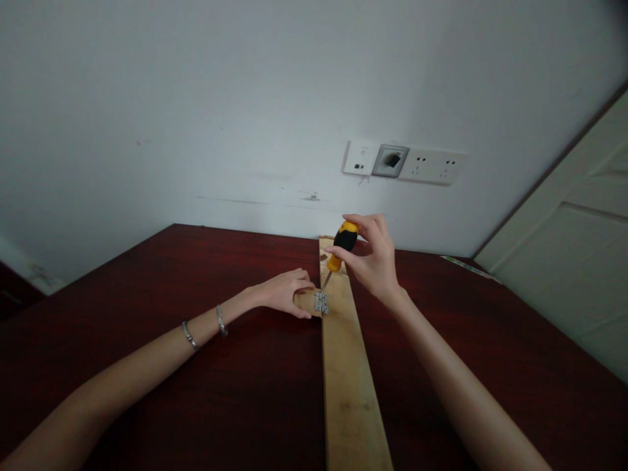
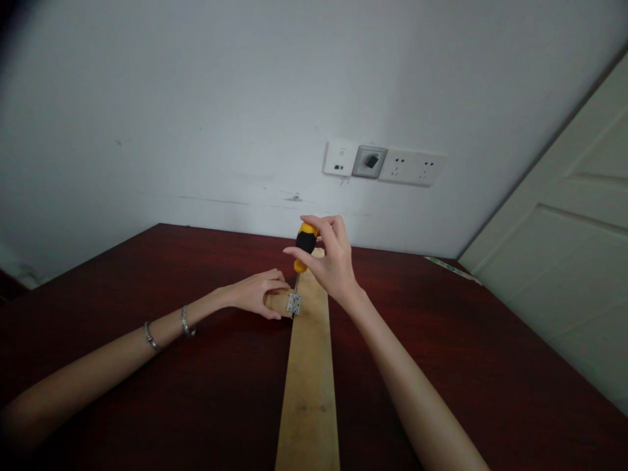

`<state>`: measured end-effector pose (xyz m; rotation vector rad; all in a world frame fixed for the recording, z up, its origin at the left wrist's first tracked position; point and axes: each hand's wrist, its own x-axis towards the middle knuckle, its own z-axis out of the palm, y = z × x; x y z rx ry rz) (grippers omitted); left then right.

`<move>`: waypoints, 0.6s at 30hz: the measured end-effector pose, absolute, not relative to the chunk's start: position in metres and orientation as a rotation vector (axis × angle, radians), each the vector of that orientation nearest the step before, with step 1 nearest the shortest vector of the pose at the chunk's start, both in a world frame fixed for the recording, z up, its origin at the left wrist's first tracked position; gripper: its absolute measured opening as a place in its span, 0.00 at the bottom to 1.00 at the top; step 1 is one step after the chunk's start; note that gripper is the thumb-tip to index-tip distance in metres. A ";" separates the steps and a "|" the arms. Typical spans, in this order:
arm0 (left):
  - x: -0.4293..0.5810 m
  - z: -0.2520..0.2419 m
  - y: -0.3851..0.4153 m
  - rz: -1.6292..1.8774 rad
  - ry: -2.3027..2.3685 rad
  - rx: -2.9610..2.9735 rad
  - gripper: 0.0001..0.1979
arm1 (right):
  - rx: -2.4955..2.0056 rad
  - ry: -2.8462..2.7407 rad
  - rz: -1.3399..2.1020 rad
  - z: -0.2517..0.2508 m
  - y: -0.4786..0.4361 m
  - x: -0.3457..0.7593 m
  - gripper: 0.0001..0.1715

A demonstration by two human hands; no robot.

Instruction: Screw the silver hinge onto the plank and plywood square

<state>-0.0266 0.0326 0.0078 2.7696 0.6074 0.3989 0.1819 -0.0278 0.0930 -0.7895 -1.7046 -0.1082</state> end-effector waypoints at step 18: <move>-0.031 0.005 0.039 0.303 0.677 2.685 0.43 | -1.181 -0.968 0.688 0.053 0.023 0.247 0.19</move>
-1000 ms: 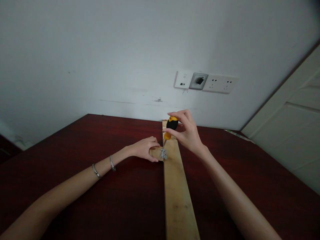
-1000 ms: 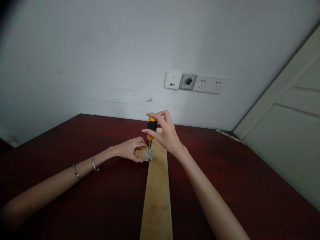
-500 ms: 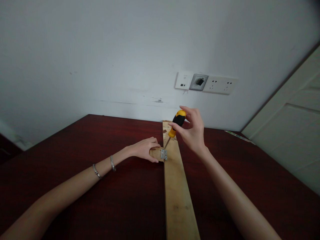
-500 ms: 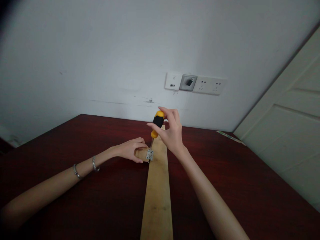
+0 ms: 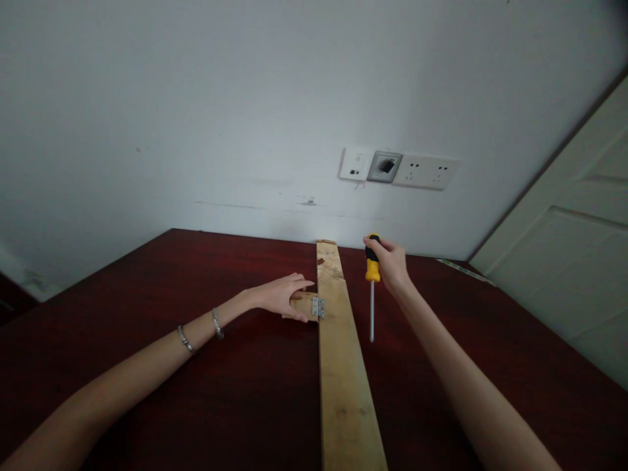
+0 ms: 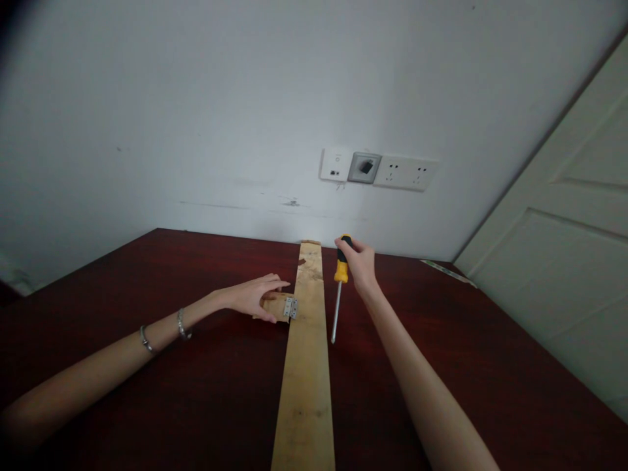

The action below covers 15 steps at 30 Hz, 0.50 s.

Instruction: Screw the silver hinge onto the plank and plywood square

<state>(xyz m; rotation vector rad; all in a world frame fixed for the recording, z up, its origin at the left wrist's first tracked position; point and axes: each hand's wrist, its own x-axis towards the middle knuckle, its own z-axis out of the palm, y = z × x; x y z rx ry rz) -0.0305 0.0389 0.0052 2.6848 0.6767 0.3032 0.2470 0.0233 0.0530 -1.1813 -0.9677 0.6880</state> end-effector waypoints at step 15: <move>0.035 -0.006 0.086 0.408 1.324 2.237 0.17 | -1.222 -0.753 1.134 0.015 0.014 0.216 0.12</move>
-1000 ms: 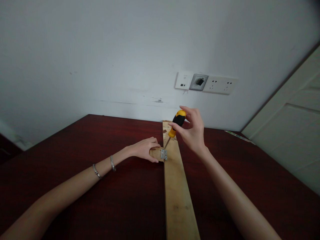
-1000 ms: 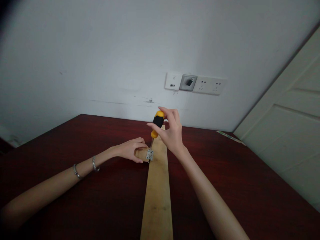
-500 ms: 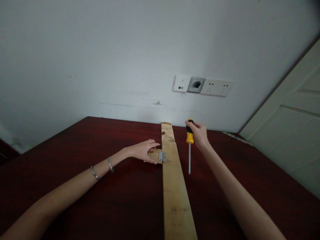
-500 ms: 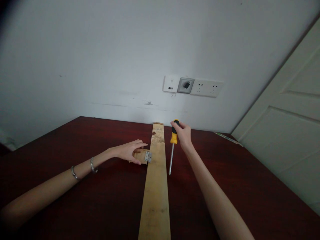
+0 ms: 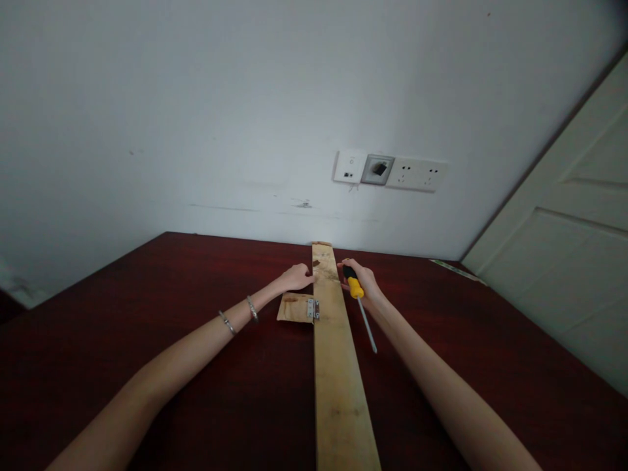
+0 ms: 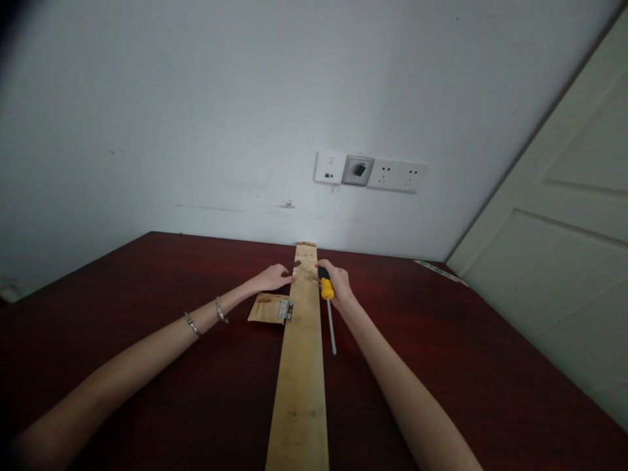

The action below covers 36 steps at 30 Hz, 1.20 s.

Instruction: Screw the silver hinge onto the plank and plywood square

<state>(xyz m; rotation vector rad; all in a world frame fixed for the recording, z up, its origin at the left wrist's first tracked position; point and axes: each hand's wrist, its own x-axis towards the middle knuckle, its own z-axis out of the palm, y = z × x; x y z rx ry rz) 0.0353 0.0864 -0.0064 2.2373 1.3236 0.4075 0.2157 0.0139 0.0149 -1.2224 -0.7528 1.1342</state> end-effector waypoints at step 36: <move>0.052 -0.003 0.074 0.812 1.114 1.678 0.06 | -1.125 -0.738 1.070 0.056 0.005 0.217 0.16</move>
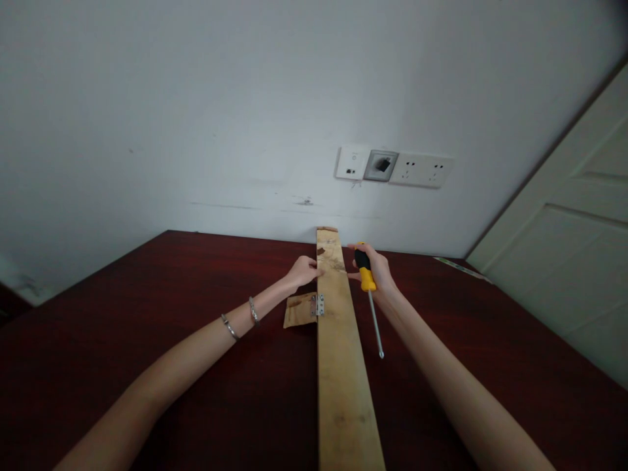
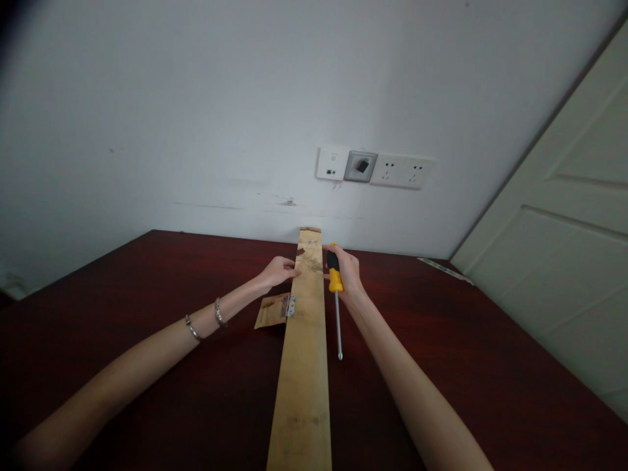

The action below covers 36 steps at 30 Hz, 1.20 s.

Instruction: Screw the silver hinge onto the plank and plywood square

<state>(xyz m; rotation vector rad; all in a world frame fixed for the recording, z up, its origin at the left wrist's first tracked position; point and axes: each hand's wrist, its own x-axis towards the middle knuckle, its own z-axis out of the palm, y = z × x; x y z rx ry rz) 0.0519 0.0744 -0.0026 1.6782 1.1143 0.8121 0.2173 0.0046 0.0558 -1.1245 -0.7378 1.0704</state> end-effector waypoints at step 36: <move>0.043 0.009 0.066 0.859 0.867 1.155 0.09 | -0.826 -1.514 0.492 0.123 -0.037 0.206 0.36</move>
